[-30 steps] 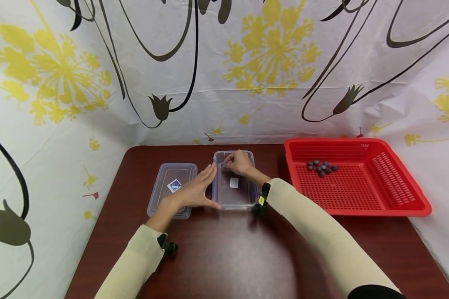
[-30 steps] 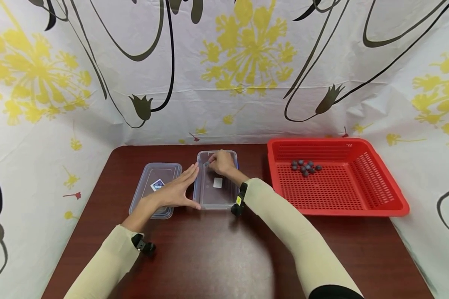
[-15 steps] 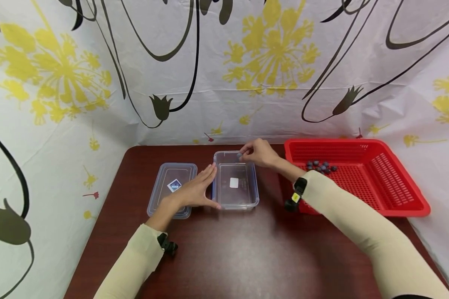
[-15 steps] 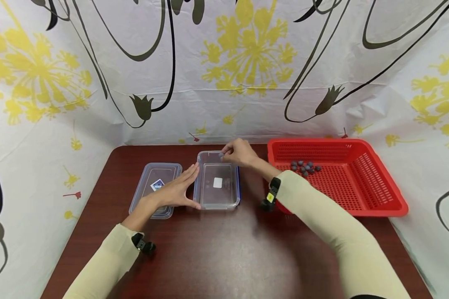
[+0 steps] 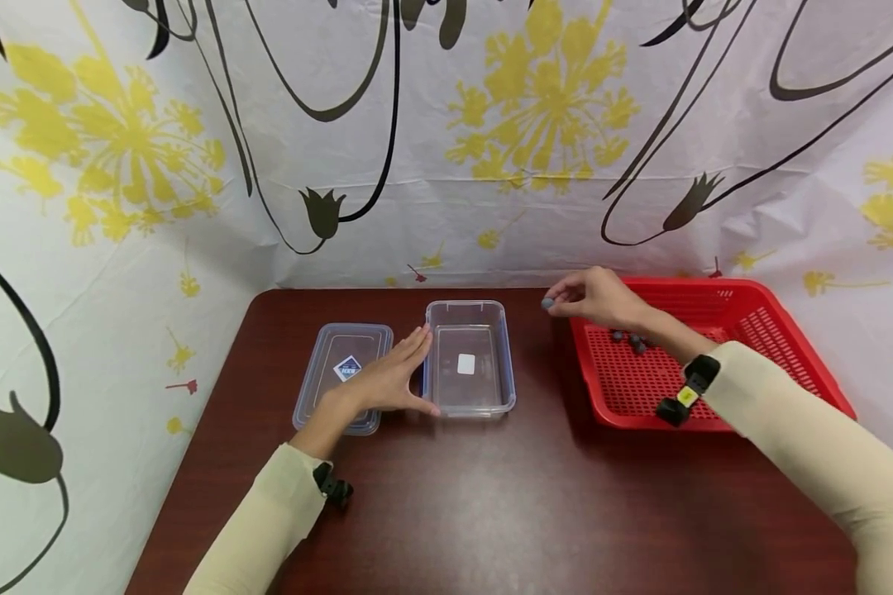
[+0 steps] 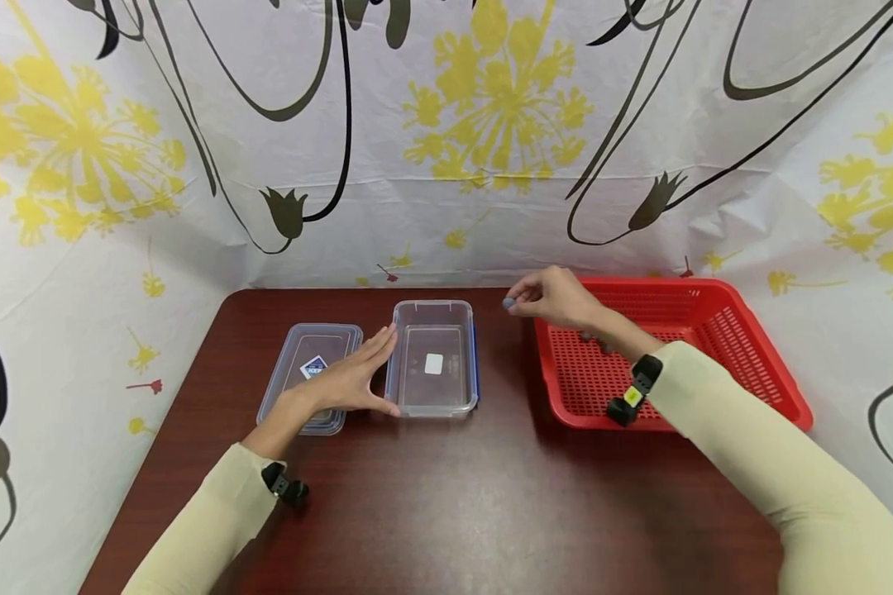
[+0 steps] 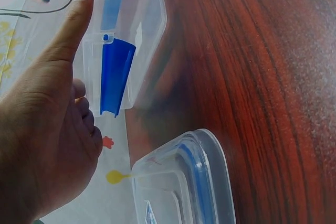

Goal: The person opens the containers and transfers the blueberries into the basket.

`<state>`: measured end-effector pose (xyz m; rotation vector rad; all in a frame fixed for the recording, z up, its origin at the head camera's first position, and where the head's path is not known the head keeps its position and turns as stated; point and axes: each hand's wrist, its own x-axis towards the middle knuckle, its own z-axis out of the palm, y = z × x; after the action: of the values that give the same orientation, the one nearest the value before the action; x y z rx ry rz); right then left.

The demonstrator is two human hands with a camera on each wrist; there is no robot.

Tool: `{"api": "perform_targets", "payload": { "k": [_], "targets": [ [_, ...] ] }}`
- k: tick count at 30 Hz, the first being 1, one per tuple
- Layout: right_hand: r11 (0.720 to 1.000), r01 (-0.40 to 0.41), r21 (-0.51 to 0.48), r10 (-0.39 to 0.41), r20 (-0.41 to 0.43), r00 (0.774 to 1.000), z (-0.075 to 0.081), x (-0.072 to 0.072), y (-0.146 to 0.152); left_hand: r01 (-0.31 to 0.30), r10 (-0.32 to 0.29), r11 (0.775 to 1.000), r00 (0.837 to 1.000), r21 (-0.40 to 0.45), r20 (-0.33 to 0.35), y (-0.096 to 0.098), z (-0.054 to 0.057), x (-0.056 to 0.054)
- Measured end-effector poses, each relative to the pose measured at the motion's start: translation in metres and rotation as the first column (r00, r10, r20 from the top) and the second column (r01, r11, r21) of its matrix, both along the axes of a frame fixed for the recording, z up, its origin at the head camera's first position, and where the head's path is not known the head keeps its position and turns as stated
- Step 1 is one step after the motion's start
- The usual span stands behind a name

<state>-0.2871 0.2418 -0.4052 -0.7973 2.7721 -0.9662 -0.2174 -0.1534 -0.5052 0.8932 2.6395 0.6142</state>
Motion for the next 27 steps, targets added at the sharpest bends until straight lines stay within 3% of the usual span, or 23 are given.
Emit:
{"api": "perform_targets", "payload": {
  "k": [6, 16, 27],
  "targets": [
    [0.999, -0.029, 0.04, 0.03, -0.027, 0.999, -0.006, -0.007, 0.048, 0.007, -0.007, 1.0, 1.0, -0.009, -0.011, 0.0, -0.001, -0.001],
    [0.984, 0.007, 0.177, 0.006, -0.074, 0.997, -0.027, -0.025, 0.116, -0.015, 0.015, 1.0, 1.0, 0.005, 0.003, 0.0, -0.001, 0.0],
    [0.966, 0.01, 0.26, -0.015, 0.019, 1.0, -0.054, -0.033, 0.146, 0.001, -0.001, 1.0, 1.0, -0.007, -0.016, -0.001, -0.001, -0.001]
  ]
}}
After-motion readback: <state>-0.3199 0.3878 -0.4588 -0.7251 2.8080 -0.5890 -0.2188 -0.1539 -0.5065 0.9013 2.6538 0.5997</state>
